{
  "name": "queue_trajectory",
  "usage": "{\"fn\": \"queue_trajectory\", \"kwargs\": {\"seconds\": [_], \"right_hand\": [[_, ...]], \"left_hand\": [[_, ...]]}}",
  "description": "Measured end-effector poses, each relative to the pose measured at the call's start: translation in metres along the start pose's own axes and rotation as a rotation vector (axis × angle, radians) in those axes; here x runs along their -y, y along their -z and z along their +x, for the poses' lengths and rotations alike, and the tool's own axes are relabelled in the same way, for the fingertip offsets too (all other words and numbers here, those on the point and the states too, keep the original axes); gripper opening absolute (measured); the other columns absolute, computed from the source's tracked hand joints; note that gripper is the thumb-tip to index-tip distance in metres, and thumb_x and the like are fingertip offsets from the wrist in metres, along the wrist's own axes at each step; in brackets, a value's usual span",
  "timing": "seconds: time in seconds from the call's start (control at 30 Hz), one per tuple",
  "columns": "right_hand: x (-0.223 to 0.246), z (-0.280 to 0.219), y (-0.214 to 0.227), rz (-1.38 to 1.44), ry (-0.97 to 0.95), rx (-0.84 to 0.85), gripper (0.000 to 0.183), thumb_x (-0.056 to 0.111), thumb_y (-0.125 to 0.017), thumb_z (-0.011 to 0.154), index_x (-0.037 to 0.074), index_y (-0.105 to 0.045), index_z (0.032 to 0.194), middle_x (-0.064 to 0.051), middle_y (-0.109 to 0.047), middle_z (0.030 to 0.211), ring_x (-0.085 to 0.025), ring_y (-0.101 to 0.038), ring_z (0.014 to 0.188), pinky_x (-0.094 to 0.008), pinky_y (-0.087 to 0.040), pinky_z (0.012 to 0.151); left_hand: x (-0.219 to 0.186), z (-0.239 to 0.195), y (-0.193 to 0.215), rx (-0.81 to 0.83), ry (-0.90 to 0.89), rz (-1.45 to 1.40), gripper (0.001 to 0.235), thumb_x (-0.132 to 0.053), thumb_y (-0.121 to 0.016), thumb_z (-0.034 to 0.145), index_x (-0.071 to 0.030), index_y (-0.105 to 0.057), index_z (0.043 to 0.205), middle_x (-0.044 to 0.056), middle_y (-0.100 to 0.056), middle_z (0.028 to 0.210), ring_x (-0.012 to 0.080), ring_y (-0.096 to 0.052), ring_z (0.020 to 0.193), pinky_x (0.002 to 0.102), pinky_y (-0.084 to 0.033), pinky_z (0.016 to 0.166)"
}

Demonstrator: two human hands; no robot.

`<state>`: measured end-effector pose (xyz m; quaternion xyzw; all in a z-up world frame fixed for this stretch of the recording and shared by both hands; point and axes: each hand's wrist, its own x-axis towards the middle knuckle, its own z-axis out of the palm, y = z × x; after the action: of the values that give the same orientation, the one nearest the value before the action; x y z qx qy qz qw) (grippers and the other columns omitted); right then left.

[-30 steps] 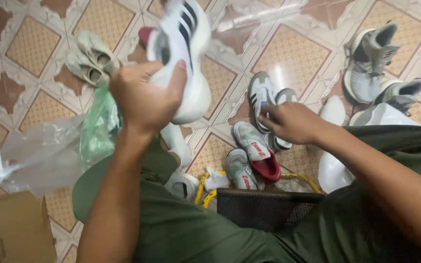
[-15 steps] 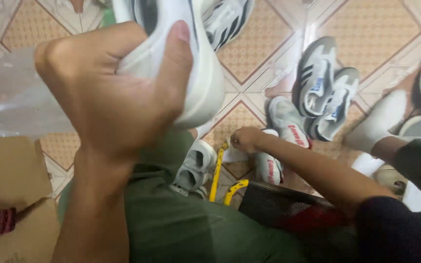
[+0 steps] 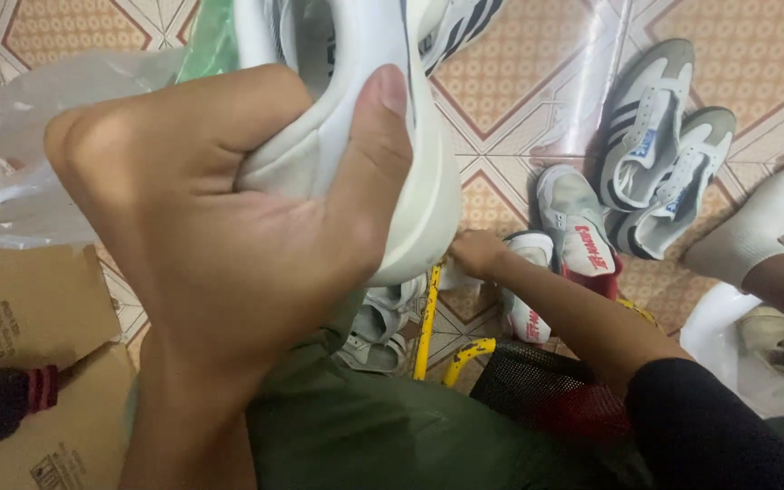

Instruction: The person sits on the floor and wipes a white Adidas sneaker with a white cloth. They repeatedly rub the upper and side panels, rotate the shoe to access different areas, and place it back among other shoes on the tiled floor.

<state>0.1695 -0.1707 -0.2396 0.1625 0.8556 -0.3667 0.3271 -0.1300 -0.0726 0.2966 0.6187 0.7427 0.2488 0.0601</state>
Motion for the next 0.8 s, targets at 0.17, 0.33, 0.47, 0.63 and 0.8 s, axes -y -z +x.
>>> {"fn": "queue_trajectory", "kwargs": {"seconds": [0.17,0.33,0.47,0.63,0.8], "right_hand": [[-0.002,-0.02,0.045,0.456,-0.037,-0.229,0.012,0.003,-0.081,0.111,0.005,-0.091,0.117,-0.014,-0.09,0.131,-0.03,-0.09,0.108,-0.038,-0.075,0.092],[-0.007,-0.044,0.097,0.454,-0.066,-0.469,0.025,0.003,-0.077,0.111,0.008,-0.095,0.128,-0.017,-0.096,0.124,-0.037,-0.09,0.108,-0.049,-0.068,0.099],[-0.034,-0.083,0.142,0.374,-0.161,-0.609,0.048,0.005,-0.071,0.108,0.001,-0.081,0.155,-0.035,-0.088,0.134,-0.053,-0.087,0.12,-0.061,-0.068,0.102],[-0.09,-0.177,0.218,0.004,-0.348,-0.643,0.018,0.011,-0.081,0.106,0.016,-0.089,0.121,-0.02,-0.092,0.118,-0.053,-0.089,0.108,-0.063,-0.068,0.086],[-0.075,-0.321,0.324,-0.085,-0.633,-0.482,0.032,0.021,-0.051,0.129,0.0,-0.073,0.118,-0.029,-0.087,0.116,-0.052,-0.085,0.101,-0.062,-0.067,0.09]], "left_hand": [[-0.017,0.004,0.004,-0.007,-0.037,-0.031,0.093,-0.023,-0.112,0.133,-0.01,-0.035,0.082,0.005,-0.02,0.086,0.0256,-0.02,0.083,0.05,-0.019,0.076],[-0.014,0.022,-0.015,-0.079,-0.122,-0.07,0.085,-0.027,-0.109,0.129,-0.011,-0.043,0.079,0.004,-0.028,0.078,0.0239,-0.03,0.075,0.049,-0.027,0.073],[-0.015,0.043,-0.043,-0.189,-0.206,-0.041,0.072,-0.039,-0.104,0.123,-0.015,-0.056,0.075,0.002,-0.042,0.069,0.0268,-0.037,0.069,0.051,-0.029,0.068],[-0.035,0.074,-0.078,-0.275,-0.218,-0.021,0.062,-0.052,-0.098,0.111,-0.021,-0.065,0.068,0.001,-0.055,0.062,0.0406,-0.055,0.062,0.056,-0.039,0.061],[-0.055,0.103,-0.106,-0.114,-0.04,-0.098,0.065,-0.056,-0.096,0.103,-0.023,-0.055,0.065,0.001,-0.052,0.061,0.043,-0.053,0.061,0.061,-0.042,0.057]]}}
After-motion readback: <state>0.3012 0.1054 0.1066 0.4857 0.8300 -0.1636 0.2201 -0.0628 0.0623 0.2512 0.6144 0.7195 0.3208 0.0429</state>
